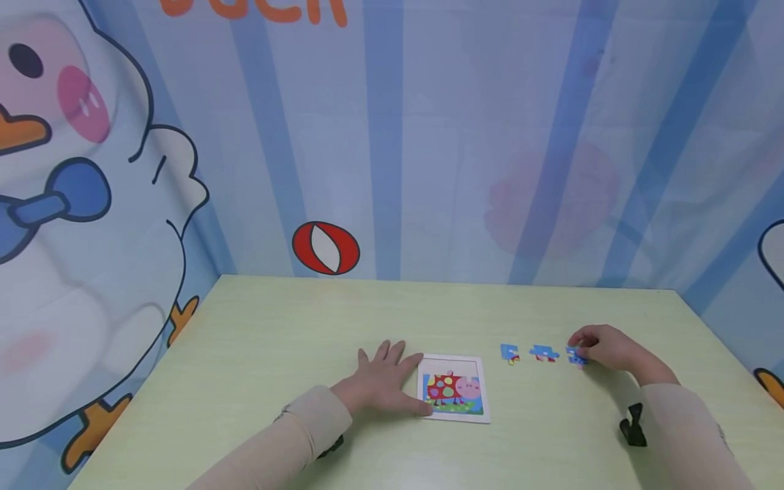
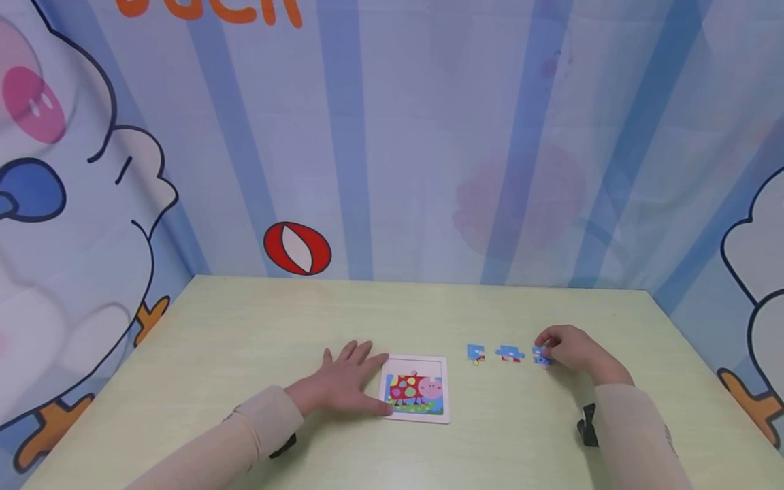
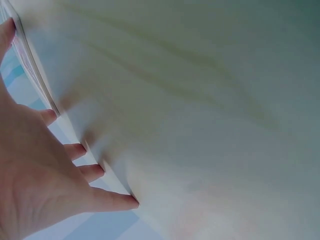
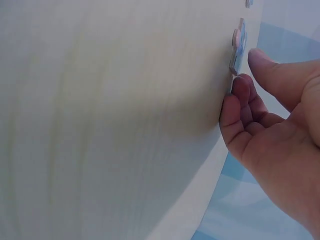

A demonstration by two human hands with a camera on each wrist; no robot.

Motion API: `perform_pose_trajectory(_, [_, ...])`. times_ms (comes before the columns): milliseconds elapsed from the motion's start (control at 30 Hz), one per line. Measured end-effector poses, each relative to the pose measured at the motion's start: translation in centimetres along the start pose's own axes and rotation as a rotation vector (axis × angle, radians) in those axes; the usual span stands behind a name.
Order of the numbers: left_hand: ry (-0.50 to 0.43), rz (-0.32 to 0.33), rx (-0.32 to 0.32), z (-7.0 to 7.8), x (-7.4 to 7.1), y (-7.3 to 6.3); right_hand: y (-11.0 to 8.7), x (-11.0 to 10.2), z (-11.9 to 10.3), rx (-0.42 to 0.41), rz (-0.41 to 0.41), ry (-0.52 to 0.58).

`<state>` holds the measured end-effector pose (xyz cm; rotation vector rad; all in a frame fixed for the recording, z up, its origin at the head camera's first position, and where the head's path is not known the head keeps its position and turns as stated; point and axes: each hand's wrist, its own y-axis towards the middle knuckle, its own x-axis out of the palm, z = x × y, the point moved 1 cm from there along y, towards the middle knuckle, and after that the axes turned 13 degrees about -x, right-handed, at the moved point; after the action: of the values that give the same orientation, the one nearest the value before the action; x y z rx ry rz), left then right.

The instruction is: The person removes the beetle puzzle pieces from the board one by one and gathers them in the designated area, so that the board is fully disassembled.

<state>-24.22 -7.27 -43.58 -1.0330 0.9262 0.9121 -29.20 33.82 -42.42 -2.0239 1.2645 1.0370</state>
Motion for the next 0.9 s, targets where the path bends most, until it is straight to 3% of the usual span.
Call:
perform_pose_trajectory(300, [-0.002, 0.003, -0.001, 0.0, 0.1, 0.1, -0.1, -0.7, -0.8, -0.017, 0.042, 0.017])
perform_pose_trajectory(600, [0.002, 0.002, -0.01, 0.0, 0.1, 0.0, 0.5, -1.1, -5.1, -0.175, 0.068, 0.017])
perform_pose_trajectory(900, [0.0, -0.001, -0.007, 0.0, 0.1, 0.1, 1.8, 0.3, -9.2, -0.285, 0.04, 0.072])
